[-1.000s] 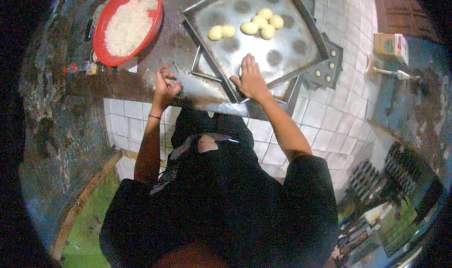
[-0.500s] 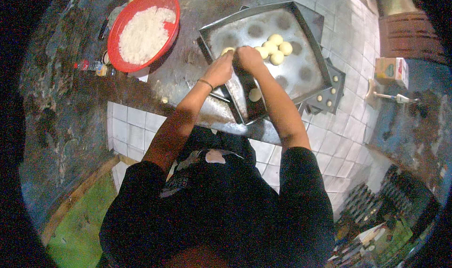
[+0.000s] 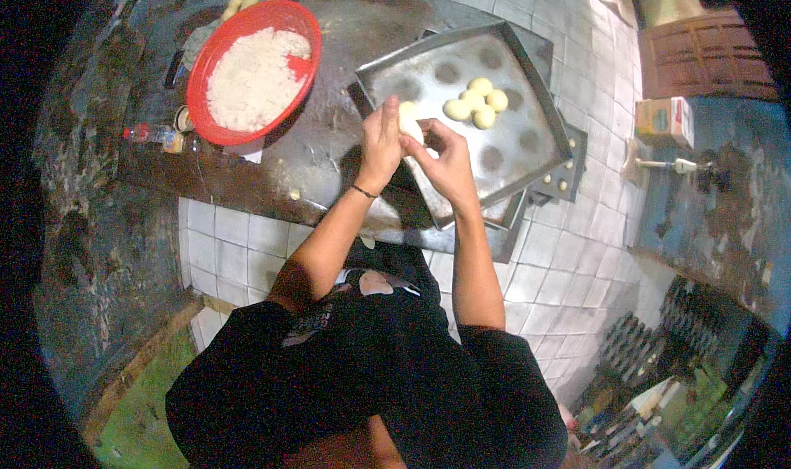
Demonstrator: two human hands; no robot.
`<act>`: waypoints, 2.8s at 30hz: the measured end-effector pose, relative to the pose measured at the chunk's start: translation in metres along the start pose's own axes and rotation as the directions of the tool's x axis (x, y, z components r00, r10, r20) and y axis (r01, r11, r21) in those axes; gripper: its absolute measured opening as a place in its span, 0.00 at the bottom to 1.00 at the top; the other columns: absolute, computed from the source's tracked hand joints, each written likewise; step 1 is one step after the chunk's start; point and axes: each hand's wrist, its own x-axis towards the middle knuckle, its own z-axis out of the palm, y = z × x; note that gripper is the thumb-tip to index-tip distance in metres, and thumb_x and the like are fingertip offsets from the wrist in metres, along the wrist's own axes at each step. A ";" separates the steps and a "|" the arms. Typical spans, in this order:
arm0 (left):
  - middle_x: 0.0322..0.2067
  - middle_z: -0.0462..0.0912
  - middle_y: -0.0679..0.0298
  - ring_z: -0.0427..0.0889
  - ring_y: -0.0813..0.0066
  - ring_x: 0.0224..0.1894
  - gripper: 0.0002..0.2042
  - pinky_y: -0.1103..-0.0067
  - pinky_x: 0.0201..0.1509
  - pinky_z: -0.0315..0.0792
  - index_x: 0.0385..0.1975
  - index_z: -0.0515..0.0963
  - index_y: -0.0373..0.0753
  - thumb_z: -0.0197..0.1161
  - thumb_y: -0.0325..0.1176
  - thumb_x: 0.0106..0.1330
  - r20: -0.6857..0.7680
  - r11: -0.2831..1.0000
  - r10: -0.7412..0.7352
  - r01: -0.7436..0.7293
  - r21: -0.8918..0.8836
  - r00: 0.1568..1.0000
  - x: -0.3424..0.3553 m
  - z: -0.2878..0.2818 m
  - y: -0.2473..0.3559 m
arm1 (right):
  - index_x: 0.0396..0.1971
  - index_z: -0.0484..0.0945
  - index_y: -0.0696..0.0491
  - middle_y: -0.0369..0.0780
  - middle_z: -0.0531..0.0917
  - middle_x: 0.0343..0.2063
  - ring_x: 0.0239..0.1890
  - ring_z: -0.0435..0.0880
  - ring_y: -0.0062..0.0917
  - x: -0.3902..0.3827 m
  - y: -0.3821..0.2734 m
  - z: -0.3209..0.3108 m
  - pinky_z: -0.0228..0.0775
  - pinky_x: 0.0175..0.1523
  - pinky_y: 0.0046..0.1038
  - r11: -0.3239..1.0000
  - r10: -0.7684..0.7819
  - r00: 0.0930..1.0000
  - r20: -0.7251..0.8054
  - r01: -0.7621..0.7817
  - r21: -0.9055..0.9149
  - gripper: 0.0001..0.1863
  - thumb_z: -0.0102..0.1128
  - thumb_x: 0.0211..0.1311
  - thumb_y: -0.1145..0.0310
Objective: The person prepares rounds of dough by hand, adding filling from a bowl, shaping them into spheres, and arranging them on a metal tray.
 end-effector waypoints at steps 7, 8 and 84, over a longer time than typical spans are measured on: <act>0.23 0.75 0.72 0.71 0.83 0.28 0.25 0.76 0.31 0.68 0.28 0.77 0.35 0.53 0.52 0.81 -0.001 0.986 0.004 -0.004 -0.164 1.000 0.025 -0.103 0.058 | 0.36 0.85 0.62 0.37 0.88 0.31 0.33 0.82 0.14 0.042 -0.041 0.144 0.73 0.39 0.20 0.977 0.005 0.946 -0.324 0.065 0.203 0.09 0.71 0.67 0.70; 0.25 0.75 0.73 0.71 0.84 0.29 0.24 0.78 0.32 0.68 0.30 0.78 0.36 0.54 0.51 0.81 -0.047 0.974 -0.024 0.013 -0.226 0.999 0.030 -0.120 0.070 | 0.34 0.87 0.61 0.36 0.88 0.29 0.30 0.81 0.14 0.053 -0.048 0.158 0.73 0.36 0.20 0.962 0.074 0.953 -0.294 0.009 0.274 0.09 0.71 0.68 0.70; 0.46 0.82 0.67 0.80 0.80 0.51 0.22 0.80 0.57 0.75 0.56 0.74 0.32 0.73 0.27 0.65 0.564 0.988 0.004 0.082 -0.127 0.826 -0.023 -0.063 0.145 | 0.48 0.79 0.55 0.39 0.84 0.45 0.40 0.87 0.21 -0.003 -0.104 -0.019 0.85 0.42 0.25 0.733 0.162 0.893 0.421 -0.394 0.554 0.19 0.77 0.62 0.67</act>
